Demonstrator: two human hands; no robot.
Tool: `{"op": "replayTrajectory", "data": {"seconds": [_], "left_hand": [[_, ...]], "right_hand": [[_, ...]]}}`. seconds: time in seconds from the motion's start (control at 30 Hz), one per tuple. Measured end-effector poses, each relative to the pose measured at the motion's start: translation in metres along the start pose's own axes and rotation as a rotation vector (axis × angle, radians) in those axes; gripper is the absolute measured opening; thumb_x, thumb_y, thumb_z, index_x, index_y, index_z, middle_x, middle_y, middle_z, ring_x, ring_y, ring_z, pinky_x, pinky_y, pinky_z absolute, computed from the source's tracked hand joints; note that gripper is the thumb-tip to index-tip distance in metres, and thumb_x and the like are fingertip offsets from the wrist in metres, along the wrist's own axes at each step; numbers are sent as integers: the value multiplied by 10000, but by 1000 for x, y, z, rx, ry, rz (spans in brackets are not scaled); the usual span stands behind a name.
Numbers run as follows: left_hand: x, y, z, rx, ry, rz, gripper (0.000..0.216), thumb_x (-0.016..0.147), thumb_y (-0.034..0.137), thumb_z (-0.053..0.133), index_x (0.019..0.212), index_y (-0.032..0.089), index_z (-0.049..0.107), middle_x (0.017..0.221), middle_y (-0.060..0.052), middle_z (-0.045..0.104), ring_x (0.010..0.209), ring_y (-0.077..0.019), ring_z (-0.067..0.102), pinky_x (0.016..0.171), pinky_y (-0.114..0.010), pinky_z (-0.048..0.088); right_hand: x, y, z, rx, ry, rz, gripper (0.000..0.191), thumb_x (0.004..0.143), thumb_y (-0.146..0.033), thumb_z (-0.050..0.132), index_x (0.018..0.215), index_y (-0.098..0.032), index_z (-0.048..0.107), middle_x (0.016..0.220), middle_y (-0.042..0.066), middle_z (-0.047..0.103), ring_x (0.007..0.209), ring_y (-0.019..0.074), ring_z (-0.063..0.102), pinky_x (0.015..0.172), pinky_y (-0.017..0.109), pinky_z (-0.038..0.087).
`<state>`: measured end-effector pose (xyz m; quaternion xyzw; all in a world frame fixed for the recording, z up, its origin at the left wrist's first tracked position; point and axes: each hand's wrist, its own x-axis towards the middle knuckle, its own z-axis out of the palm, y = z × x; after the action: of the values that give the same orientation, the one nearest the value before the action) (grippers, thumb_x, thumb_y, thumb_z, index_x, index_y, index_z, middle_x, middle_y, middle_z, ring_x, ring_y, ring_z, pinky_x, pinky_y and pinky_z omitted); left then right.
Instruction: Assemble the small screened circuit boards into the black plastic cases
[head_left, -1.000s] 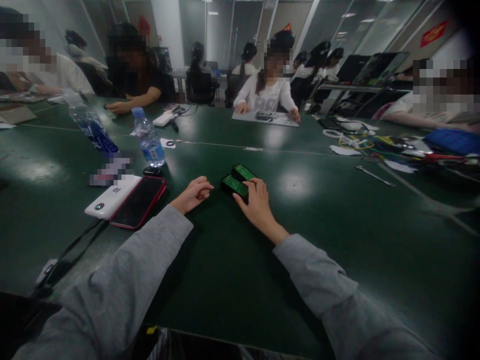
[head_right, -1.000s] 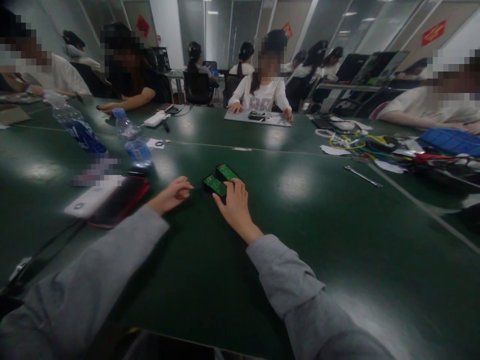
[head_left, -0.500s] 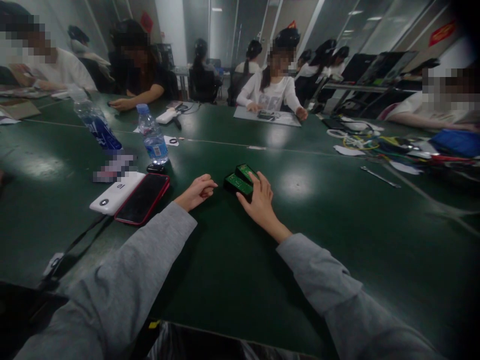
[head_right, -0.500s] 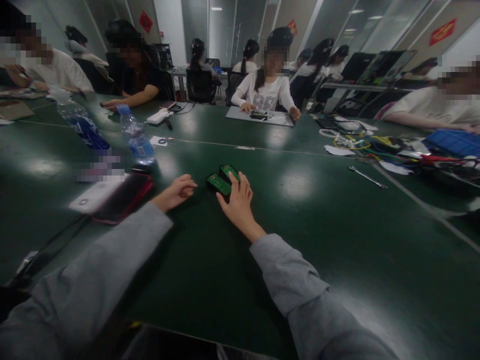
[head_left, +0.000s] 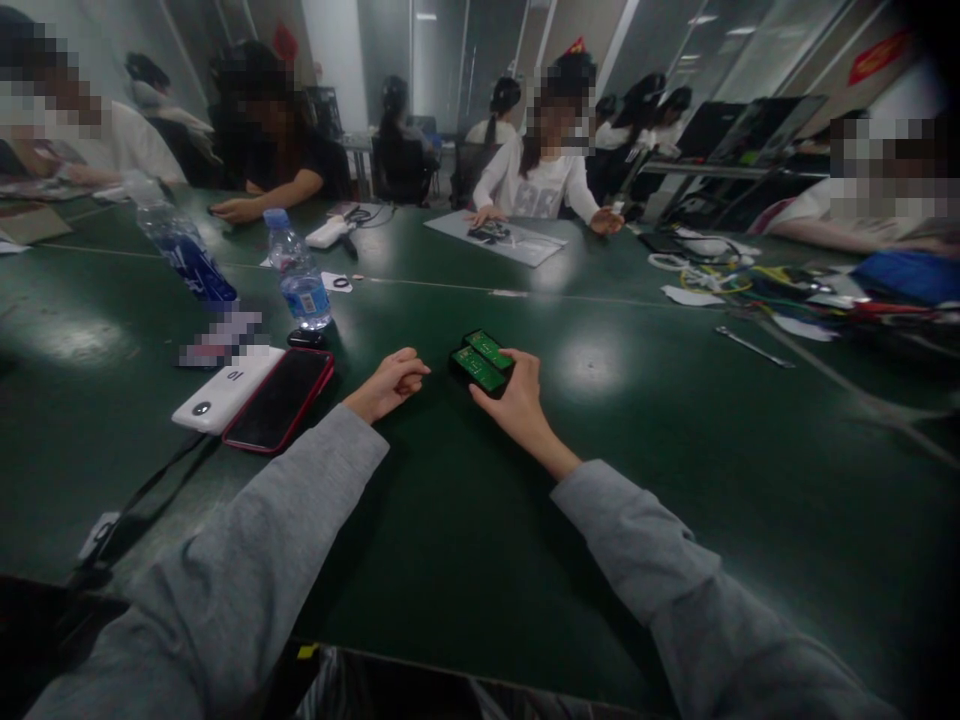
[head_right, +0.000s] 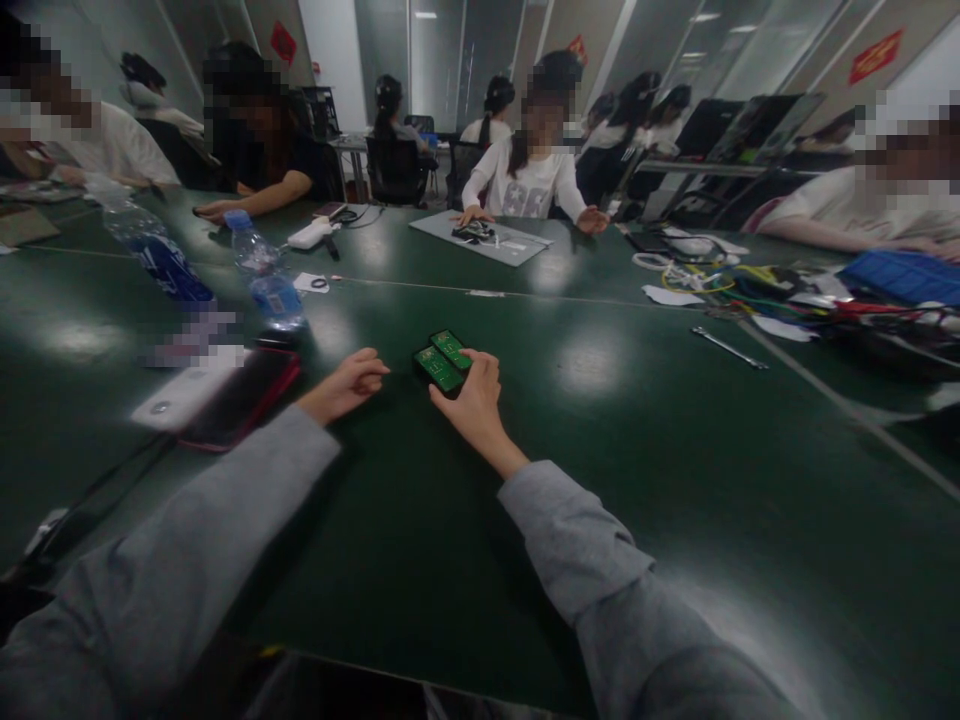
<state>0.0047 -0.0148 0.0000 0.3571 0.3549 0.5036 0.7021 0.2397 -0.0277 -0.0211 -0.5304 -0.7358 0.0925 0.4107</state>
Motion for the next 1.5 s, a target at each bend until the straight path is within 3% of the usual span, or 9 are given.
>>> {"op": "replayTrajectory", "data": {"seconds": [0.5,1.0,1.33,1.5], "left_hand": [[1,-1,0,1,-7,9,560,658,20,732,655,209,204,536,120,237,400,-7,241,403,-200,126],[-2,1,3,0,-9,14,571,647,17,736,644,209,198,528,117,240,400,-11,229,401,-205,127],[2,-3,-2,9,-17,3,553,652,36,742,653,209,218,547,119,239,395,-12,250,395,-189,147],[3,-3,-2,23,-34,15,556,651,40,748,651,209,219,542,117,253,393,-12,255,393,-195,127]], "right_hand": [[-4,-4,0,-116,35,-6,615,764,-595,634,1166,-211,371,1192,140,418,1143,330,458,854,517,451],[-3,-5,-1,-89,4,-38,586,761,-489,637,1203,-214,368,1230,144,417,1180,332,456,883,500,445],[-8,-27,-11,-429,0,-231,530,801,-304,634,1260,-223,382,1397,194,327,1333,380,326,1033,566,291],[-11,-33,-17,-502,-67,-343,554,787,-196,649,1283,-224,403,1447,196,306,1388,380,270,1075,570,253]]}}
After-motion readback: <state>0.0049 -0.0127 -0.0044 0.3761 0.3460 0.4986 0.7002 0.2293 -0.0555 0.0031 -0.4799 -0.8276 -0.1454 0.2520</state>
